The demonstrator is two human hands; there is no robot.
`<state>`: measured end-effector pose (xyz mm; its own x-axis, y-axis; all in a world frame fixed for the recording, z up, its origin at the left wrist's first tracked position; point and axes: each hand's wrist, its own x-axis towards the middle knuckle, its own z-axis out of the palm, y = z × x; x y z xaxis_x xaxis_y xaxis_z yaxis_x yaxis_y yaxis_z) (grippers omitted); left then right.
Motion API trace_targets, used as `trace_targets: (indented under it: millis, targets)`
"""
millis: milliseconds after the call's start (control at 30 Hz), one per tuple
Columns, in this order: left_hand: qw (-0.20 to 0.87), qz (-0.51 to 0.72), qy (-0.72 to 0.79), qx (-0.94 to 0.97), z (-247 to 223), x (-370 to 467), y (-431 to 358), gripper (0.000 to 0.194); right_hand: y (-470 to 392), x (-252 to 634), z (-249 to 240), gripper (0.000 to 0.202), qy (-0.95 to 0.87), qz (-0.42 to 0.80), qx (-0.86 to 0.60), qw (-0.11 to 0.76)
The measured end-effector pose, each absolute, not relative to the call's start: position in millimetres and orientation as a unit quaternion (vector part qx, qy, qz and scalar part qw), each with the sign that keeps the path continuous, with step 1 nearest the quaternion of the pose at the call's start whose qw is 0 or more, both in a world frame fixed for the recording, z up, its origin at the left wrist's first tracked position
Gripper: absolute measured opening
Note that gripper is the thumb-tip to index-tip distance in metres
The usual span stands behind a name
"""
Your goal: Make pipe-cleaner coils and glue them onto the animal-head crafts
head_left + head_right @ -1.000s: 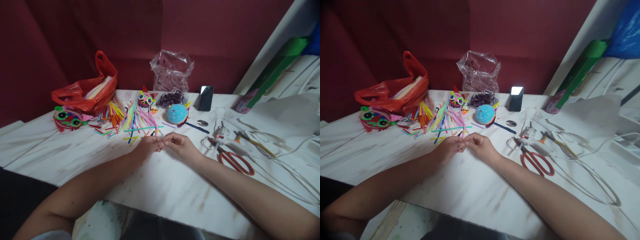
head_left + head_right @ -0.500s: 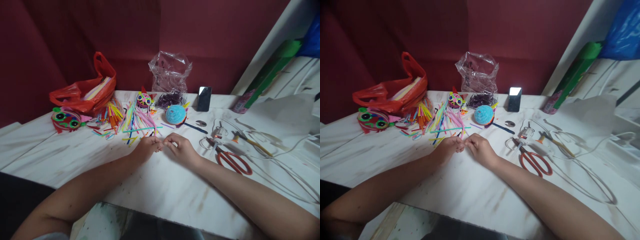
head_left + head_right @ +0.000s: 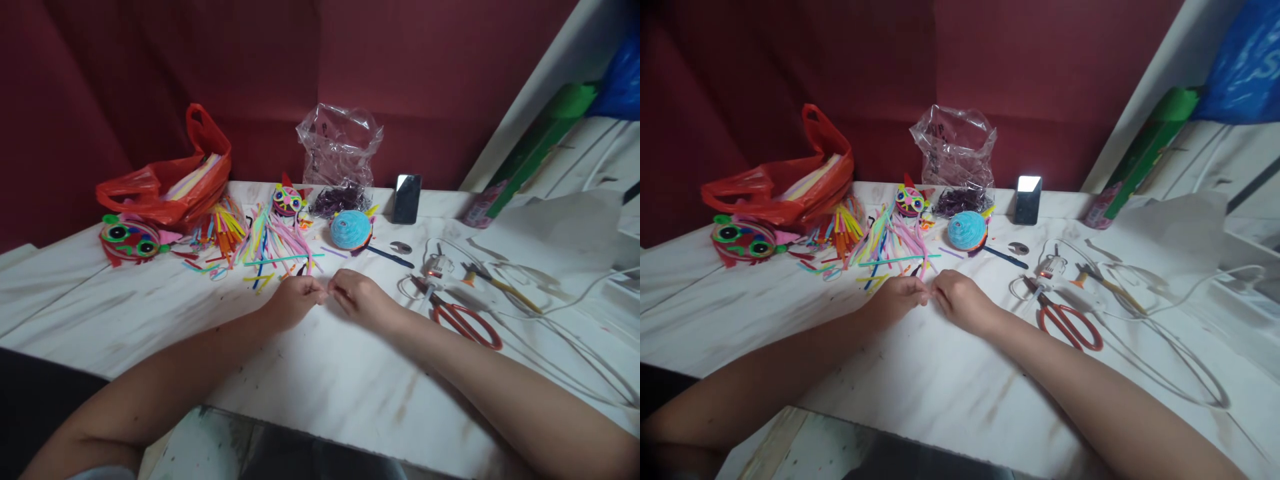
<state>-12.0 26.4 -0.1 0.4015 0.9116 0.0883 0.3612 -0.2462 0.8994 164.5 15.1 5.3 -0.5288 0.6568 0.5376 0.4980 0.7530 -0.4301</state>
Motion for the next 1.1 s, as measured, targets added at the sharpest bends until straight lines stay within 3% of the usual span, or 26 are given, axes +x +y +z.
trace_targets:
  millis: [133,267,367,500,600,733,833,933,1100]
  targets:
    - [0.352,0.341,0.436,0.755,9.8,-13.4,22.0,0.011,16.4,162.4,4.8,0.013,-0.829,0.205,-0.349,0.386]
    - [0.389,0.399,0.453,0.696,14.6,-10.5,17.7,0.017,15.6,153.7,-1.2,0.023,-0.667,0.426,-0.399,0.463]
    - [0.411,0.415,0.451,0.675,11.9,-6.9,16.1,0.016,12.7,148.0,-5.5,0.028,-0.599,0.478,-0.401,0.501]
    - [0.436,0.398,0.456,0.666,6.2,-6.3,18.6,0.016,8.6,146.5,-4.4,0.024,-0.613,0.464,-0.391,0.506]
    - [0.420,0.380,0.452,0.689,4.1,-9.2,21.9,0.017,9.2,151.1,-0.3,0.018,-0.682,0.378,-0.406,0.477]
    - [0.316,0.358,0.433,0.765,2.9,-12.5,22.9,0.014,12.8,159.3,1.9,0.011,-0.821,0.155,-0.375,0.401]
    - [0.193,0.352,0.395,0.827,2.5,-13.0,21.5,0.010,12.8,160.7,0.3,0.014,-0.867,0.073,-0.346,0.351]
    - [0.147,0.367,0.401,0.826,4.0,-11.6,19.4,0.009,9.9,156.8,-1.0,0.015,-0.842,0.112,-0.363,0.383]
    - [0.237,0.422,0.454,0.749,8.6,-6.7,15.7,0.009,6.3,148.4,-2.1,0.011,-0.703,0.317,-0.415,0.483]
